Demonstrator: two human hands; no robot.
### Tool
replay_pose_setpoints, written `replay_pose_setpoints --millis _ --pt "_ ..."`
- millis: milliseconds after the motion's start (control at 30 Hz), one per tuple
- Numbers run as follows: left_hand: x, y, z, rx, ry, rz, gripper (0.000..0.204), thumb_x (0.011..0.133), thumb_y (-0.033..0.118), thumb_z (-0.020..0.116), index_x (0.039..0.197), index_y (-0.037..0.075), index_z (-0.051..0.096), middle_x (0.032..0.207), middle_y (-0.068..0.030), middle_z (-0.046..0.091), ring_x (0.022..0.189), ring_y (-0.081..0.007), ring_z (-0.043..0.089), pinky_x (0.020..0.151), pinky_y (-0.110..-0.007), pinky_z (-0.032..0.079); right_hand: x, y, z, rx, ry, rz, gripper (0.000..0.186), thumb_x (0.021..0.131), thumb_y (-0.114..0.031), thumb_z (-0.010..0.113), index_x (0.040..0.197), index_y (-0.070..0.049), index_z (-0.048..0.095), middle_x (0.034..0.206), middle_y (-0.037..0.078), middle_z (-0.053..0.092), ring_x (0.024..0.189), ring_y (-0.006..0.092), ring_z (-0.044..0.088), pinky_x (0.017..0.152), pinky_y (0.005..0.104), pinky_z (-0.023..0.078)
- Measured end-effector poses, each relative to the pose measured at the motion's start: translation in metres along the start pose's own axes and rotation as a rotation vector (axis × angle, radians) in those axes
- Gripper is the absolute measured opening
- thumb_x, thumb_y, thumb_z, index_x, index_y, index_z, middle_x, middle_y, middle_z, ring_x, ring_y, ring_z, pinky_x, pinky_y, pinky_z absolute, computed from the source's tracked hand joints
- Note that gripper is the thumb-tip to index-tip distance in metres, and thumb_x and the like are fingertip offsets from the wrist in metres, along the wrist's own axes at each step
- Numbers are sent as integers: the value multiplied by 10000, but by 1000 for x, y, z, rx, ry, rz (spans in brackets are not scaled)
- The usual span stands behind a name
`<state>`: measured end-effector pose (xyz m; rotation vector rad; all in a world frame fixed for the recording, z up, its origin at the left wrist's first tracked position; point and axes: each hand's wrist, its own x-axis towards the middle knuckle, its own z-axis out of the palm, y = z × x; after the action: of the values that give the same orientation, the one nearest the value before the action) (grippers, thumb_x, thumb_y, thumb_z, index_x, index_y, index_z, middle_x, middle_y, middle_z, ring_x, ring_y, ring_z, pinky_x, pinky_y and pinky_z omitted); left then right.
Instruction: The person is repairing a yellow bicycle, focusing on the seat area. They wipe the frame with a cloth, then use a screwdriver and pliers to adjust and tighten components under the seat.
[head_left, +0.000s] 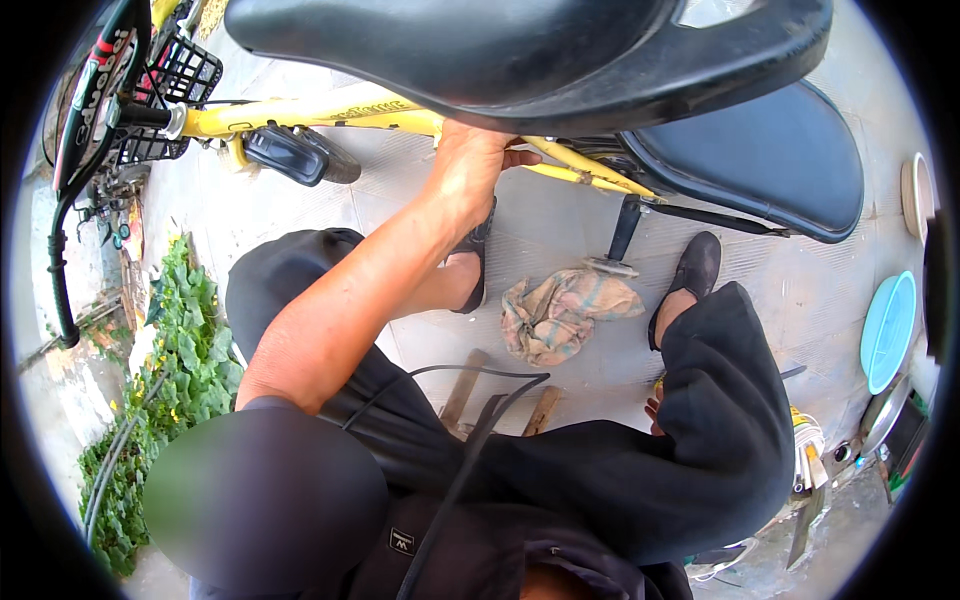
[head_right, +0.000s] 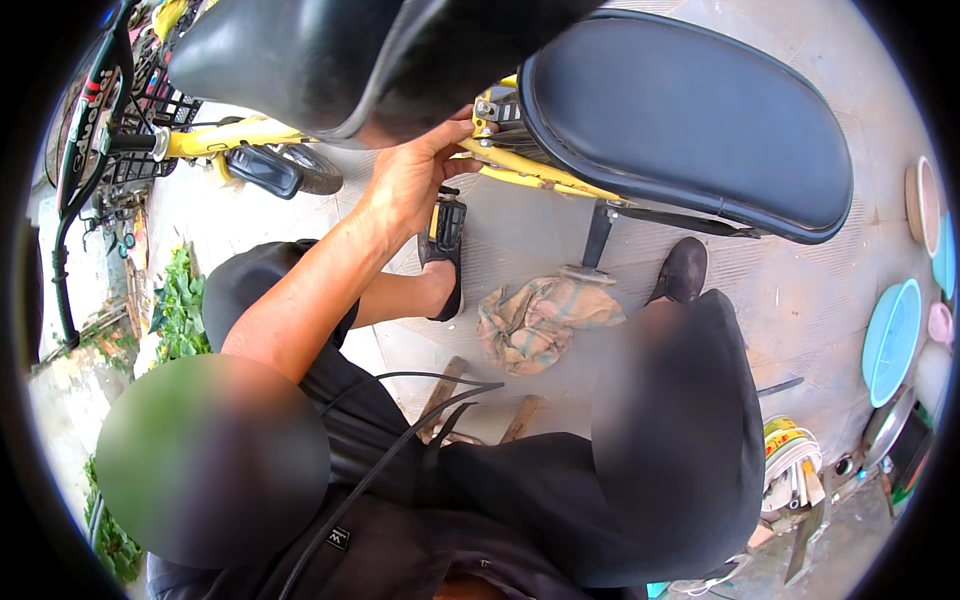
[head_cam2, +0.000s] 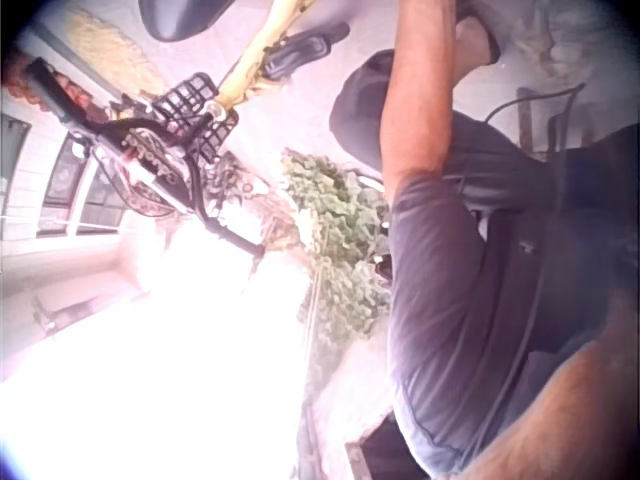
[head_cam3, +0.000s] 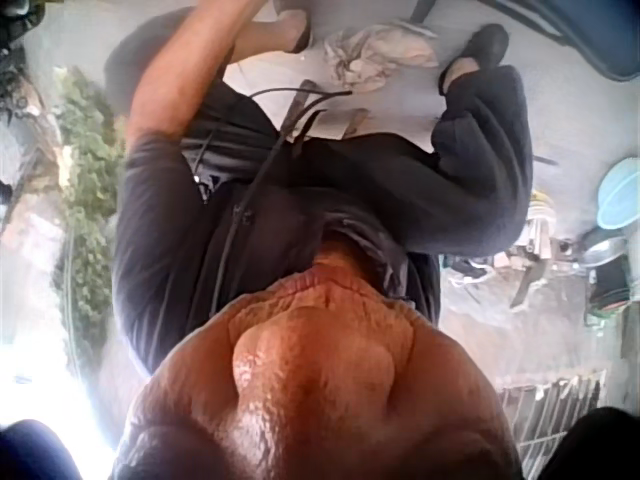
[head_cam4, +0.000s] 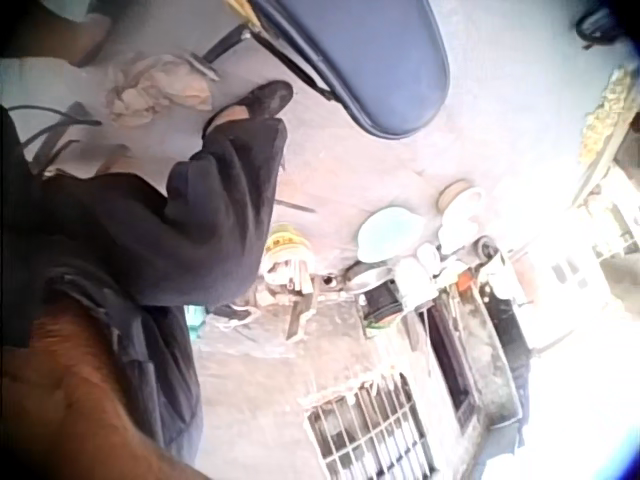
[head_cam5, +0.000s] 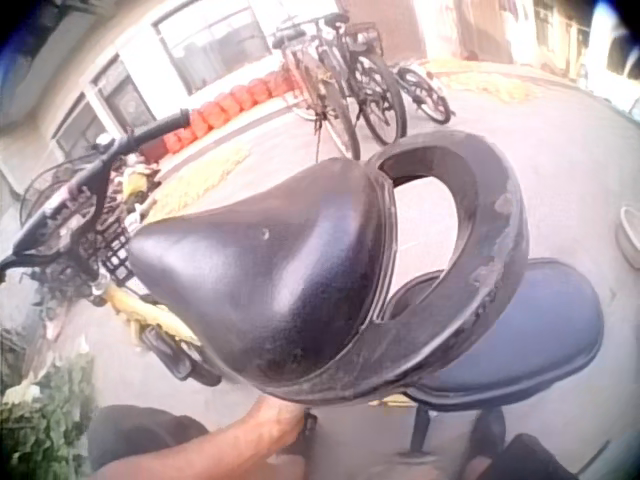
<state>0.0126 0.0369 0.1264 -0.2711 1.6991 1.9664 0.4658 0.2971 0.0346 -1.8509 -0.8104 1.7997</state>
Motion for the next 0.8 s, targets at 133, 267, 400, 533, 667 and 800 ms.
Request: replay_pose_setpoints --millis 133,267,400,533,667,800 --pt "-1 3 5 9 34 44 133 782 43 620 905 -6 604 877 -91 625 770 -169 613 599 -243 523 -13 -17 13 -47 -47 -37 261 812 -183 645 959 30 614 784 114 633 615 158 575 537 283 484" --pt "-6 7 12 -49 99 3 116 772 40 626 872 -14 601 815 -86 624 714 -162 605 586 -247 513 -25 -38 37 -109 -112 -92 259 809 -179 647 956 31 616 782 115 633 615 160 579 536 285 488" --pt "-8 5 13 -112 125 -11 123 759 39 645 863 -9 600 794 -78 621 669 -148 592 568 -249 499 -44 -56 63 -172 -168 -145 257 806 -176 649 953 32 617 780 116 634 616 162 582 535 288 491" --pt "-7 2 14 -160 130 -5 130 745 24 645 860 -21 604 773 -84 613 655 -153 586 550 -261 482 -64 -65 83 -226 -199 -172 254 803 -172 651 950 33 618 777 117 635 616 164 586 534 290 495" --pt "-8 1 10 -155 73 -18 181 771 64 651 927 -16 607 864 -86 643 750 -160 623 614 -256 527 -81 -66 97 -272 -215 -177 252 800 -168 652 947 35 620 775 118 636 616 166 589 534 293 498" --pt "-9 4 7 -146 46 -34 201 779 67 646 954 -27 612 882 -86 646 765 -154 625 616 -254 526 -90 -59 106 -304 -215 -162 250 796 -164 654 944 36 621 773 119 636 616 168 593 533 295 502"
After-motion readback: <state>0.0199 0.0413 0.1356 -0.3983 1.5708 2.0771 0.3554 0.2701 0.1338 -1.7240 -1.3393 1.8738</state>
